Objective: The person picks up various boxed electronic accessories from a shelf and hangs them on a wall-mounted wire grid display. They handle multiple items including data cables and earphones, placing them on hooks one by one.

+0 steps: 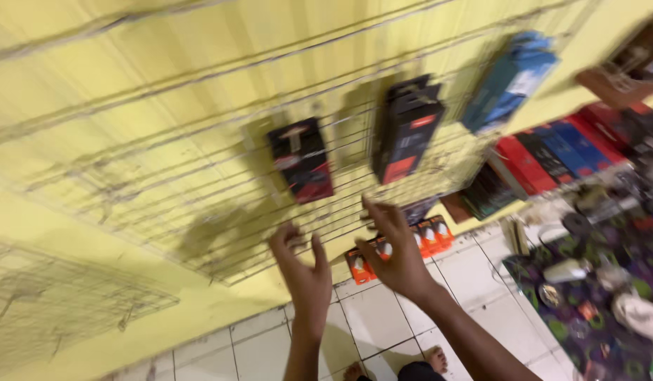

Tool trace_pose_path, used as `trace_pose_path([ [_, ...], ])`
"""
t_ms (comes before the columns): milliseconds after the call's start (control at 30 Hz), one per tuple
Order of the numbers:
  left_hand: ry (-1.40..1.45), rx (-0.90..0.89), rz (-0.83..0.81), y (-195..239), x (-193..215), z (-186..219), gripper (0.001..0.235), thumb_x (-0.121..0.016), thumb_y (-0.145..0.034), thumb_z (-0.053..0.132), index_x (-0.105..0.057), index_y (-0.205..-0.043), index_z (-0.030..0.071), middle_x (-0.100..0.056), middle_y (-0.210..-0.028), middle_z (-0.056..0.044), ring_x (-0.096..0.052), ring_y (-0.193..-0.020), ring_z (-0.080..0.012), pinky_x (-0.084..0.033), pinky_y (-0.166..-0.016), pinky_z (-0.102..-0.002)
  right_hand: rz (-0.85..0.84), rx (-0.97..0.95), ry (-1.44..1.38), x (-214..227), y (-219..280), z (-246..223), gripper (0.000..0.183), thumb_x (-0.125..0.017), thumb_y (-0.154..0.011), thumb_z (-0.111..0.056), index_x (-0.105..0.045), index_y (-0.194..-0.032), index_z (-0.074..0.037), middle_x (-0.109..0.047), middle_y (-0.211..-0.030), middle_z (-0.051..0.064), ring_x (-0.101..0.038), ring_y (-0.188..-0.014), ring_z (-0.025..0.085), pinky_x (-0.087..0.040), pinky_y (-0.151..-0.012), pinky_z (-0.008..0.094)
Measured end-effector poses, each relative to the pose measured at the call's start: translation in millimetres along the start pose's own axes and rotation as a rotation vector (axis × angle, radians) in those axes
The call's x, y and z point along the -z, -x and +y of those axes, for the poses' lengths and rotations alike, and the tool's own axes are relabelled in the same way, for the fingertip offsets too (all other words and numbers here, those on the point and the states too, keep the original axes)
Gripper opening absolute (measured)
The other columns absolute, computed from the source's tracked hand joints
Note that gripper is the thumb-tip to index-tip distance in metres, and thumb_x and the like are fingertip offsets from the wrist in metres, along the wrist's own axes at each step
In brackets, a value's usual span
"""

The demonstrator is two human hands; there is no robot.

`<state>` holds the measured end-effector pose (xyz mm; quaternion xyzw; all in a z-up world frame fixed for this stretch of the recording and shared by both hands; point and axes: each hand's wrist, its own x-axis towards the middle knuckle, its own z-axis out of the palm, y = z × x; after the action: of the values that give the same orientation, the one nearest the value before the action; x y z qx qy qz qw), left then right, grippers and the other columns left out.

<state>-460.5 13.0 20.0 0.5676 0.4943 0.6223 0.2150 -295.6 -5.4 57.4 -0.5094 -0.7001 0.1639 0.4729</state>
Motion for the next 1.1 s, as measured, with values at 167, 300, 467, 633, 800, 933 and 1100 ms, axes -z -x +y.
trace_pose_path([
  [167, 0.109, 0.209, -0.372, 61.6, -34.3, -0.3, 0.014, -0.064, -0.096, 0.008, -0.057, -0.108, 0.003, -0.062, -0.094, -0.007, -0.062, -0.082, -0.0184, -0.053, -0.075, -0.033, 0.217, -0.158, 0.036, 60.1, 66.3, 69.5, 0.041, -0.066, -0.09, 0.007, -0.068, -0.13, -0.006, -0.067, -0.124, 0.012, -0.071, -0.108, 0.022, -0.06, -0.086, 0.031],
  [300, 0.203, 0.249, -0.618, 89.6, -92.6, 16.6, 0.012, -0.063, -0.095, 0.007, -0.057, -0.105, 0.005, -0.066, -0.088, -0.007, -0.065, -0.08, -0.0178, -0.052, -0.074, -0.032, 0.432, -0.344, 0.142, 128.3, 98.1, 121.6, 0.027, -0.062, -0.094, 0.006, -0.07, -0.119, -0.002, -0.07, -0.118, 0.011, -0.071, -0.104, 0.019, -0.059, -0.082, 0.029],
  [467, 0.312, 0.169, -0.78, 103.1, -178.5, 44.4, 0.011, -0.063, -0.098, 0.008, -0.057, -0.107, 0.004, -0.065, -0.098, -0.007, -0.063, -0.083, -0.0171, -0.052, -0.073, -0.031, 0.67, -0.485, 0.081, 223.0, 125.3, 185.9, 0.021, -0.061, -0.101, 0.0, -0.069, -0.12, 0.003, -0.069, -0.117, 0.011, -0.069, -0.104, 0.017, -0.056, -0.087, 0.028],
  [633, 0.3, 0.109, -0.765, 128.4, -270.5, 67.4, 0.013, -0.063, -0.099, 0.009, -0.061, -0.111, 0.004, -0.064, -0.097, -0.008, -0.063, -0.082, -0.0179, -0.052, -0.073, -0.031, 0.844, -0.748, -0.197, 318.0, 134.2, 286.5, 0.026, -0.062, -0.104, -0.015, -0.068, -0.122, 0.003, -0.073, -0.11, 0.011, -0.069, -0.093, 0.017, -0.056, -0.078, 0.027],
  [800, 0.341, 0.149, -0.749, 163.1, -371.2, 97.1, 0.013, -0.063, -0.099, 0.009, -0.061, -0.11, 0.002, -0.066, -0.096, -0.008, -0.067, -0.085, -0.0172, -0.053, -0.074, -0.031, 0.847, -0.789, -0.524, 401.1, 109.5, 403.2, 0.03, -0.064, -0.103, -0.02, -0.066, -0.12, 0.004, -0.071, -0.105, 0.011, -0.07, -0.089, 0.018, -0.056, -0.074, 0.03],
  [933, 0.26, 0.186, -0.803, 179.5, -417.9, 117.5, 0.01, -0.063, -0.099, 0.006, -0.062, -0.109, 0.002, -0.066, -0.095, -0.008, -0.064, -0.081, -0.017, -0.052, -0.074, -0.03, 0.779, -0.911, -0.616, 418.8, 101.2, 455.9, 0.031, -0.061, -0.102, -0.026, -0.066, -0.115, 0.002, -0.074, -0.102, 0.007, -0.07, -0.083, 0.017, -0.054, -0.07, 0.029],
  [1100, 0.187, 0.218, -0.688, 184.7, -438.2, 130.3, 0.01, -0.062, -0.097, 0.003, -0.063, -0.107, 0.002, -0.065, -0.093, -0.008, -0.065, -0.084, -0.0162, -0.052, -0.075, -0.03, 0.673, -0.86, -0.697, 428.1, 87.5, 475.5, 0.026, -0.063, -0.105, -0.017, -0.066, -0.11, 0.008, -0.068, -0.093, 0.011, -0.062, -0.077, 0.018, -0.05, -0.067, 0.03],
])
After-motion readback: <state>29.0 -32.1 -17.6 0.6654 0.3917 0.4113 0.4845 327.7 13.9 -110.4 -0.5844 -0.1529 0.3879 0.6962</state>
